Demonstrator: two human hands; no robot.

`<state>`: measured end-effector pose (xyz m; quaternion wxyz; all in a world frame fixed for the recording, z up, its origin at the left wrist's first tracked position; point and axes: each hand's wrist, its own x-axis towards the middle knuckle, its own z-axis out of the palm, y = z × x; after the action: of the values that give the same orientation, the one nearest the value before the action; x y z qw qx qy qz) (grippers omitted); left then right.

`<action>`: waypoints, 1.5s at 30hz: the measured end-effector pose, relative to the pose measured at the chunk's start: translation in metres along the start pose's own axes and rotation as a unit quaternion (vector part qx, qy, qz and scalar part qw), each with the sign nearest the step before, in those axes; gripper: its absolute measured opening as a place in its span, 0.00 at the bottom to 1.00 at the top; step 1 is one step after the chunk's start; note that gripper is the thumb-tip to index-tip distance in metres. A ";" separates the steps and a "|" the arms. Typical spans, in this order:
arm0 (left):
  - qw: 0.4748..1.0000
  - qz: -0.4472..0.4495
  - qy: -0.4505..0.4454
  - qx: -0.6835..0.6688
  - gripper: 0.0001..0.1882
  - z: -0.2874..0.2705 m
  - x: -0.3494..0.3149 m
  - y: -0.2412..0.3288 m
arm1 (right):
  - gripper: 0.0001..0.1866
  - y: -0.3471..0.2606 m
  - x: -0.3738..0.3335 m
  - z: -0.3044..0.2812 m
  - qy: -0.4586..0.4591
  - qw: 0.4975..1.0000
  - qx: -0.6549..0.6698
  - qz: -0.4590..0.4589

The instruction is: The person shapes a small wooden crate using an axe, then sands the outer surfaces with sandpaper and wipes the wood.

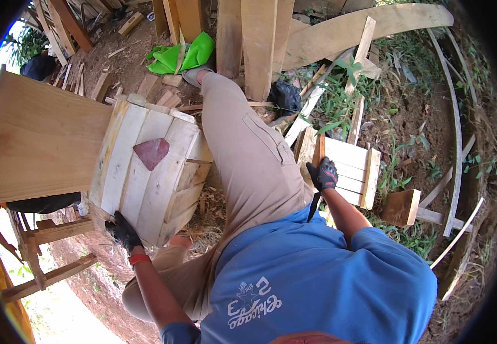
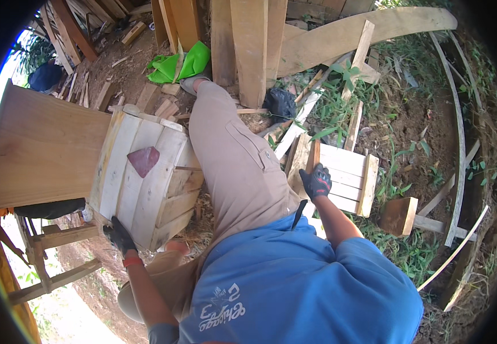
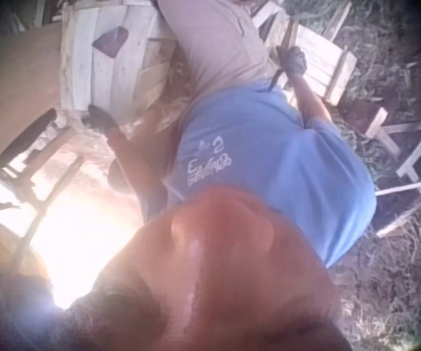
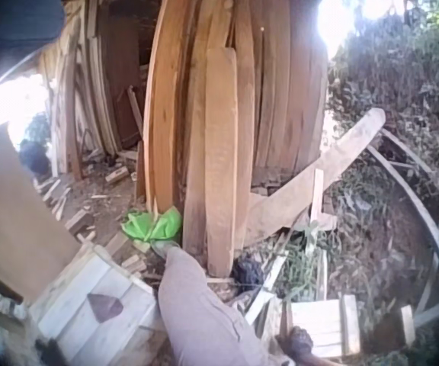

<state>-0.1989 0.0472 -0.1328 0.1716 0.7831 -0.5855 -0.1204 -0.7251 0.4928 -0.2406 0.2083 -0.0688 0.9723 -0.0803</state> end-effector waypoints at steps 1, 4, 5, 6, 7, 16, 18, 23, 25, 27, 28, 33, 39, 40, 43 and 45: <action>1.000 0.006 0.003 0.009 0.48 0.001 0.001 -0.004 | 0.41 -0.009 0.011 0.005 0.058 0.997 -0.017 -0.039; 1.000 0.009 0.018 0.014 0.47 0.001 0.006 -0.018 | 0.43 -0.053 0.073 0.007 0.194 0.958 -0.043 -0.204; 1.000 0.014 0.021 0.010 0.47 0.001 0.009 -0.015 | 0.42 -0.068 0.103 0.008 0.203 0.949 -0.024 -0.240; 1.000 0.006 0.024 -0.002 0.47 -0.002 0.003 -0.026 | 0.42 -0.105 0.109 -0.004 0.117 0.957 -0.075 -0.255; 0.999 0.016 0.017 -0.023 0.46 0.000 -0.002 -0.010 | 0.46 -0.114 0.140 0.000 0.078 0.951 -0.125 -0.273; 1.000 -0.020 0.001 -0.012 0.46 -0.012 -0.012 0.005 | 0.66 -0.194 0.169 0.090 -0.047 0.900 -0.036 -0.431; 1.000 -0.014 0.007 -0.017 0.46 -0.007 -0.012 -0.001 | 0.62 -0.176 0.137 0.099 -0.081 0.888 -0.029 -0.453; 1.000 -0.005 0.010 0.004 0.46 -0.001 0.006 -0.003 | 0.52 -0.132 0.126 0.075 -0.099 0.881 0.020 -0.463; 1.000 -0.008 -0.001 -0.016 0.46 0.000 0.002 0.009 | 0.40 -0.122 0.120 0.040 0.017 0.900 0.066 -0.430; 0.999 -0.025 0.005 -0.018 0.46 -0.006 -0.012 -0.001 | 0.33 -0.153 0.074 -0.043 -0.021 0.860 0.326 -0.392; 1.000 -0.006 0.002 -0.019 0.46 -0.006 -0.011 0.018 | 0.31 -0.131 0.093 -0.035 0.063 0.890 0.351 -0.283; 0.999 -0.009 -0.009 -0.045 0.46 -0.012 -0.015 0.025 | 0.27 -0.104 0.099 -0.094 -0.014 0.796 0.560 -0.229; 0.999 -0.002 0.008 -0.032 0.47 -0.005 -0.007 0.004 | 0.21 -0.119 0.074 -0.209 -0.140 0.532 0.758 -0.350; 1.000 -0.009 0.004 -0.011 0.47 -0.007 -0.008 0.006 | 0.21 -0.119 0.077 -0.219 -0.180 0.496 0.785 -0.325; 1.000 -0.006 0.015 -0.026 0.48 -0.006 -0.001 -0.004 | 0.21 -0.122 0.107 -0.202 -0.187 0.554 0.776 -0.237; 0.998 -0.001 0.005 -0.056 0.48 -0.001 -0.002 -0.001 | 0.26 -0.105 0.140 -0.168 -0.144 0.815 0.535 -0.172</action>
<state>-0.1984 0.0498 -0.1322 0.2175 0.7737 -0.5760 -0.1493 -0.9114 0.3878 -0.1253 0.3324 -0.1231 0.7075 -0.6113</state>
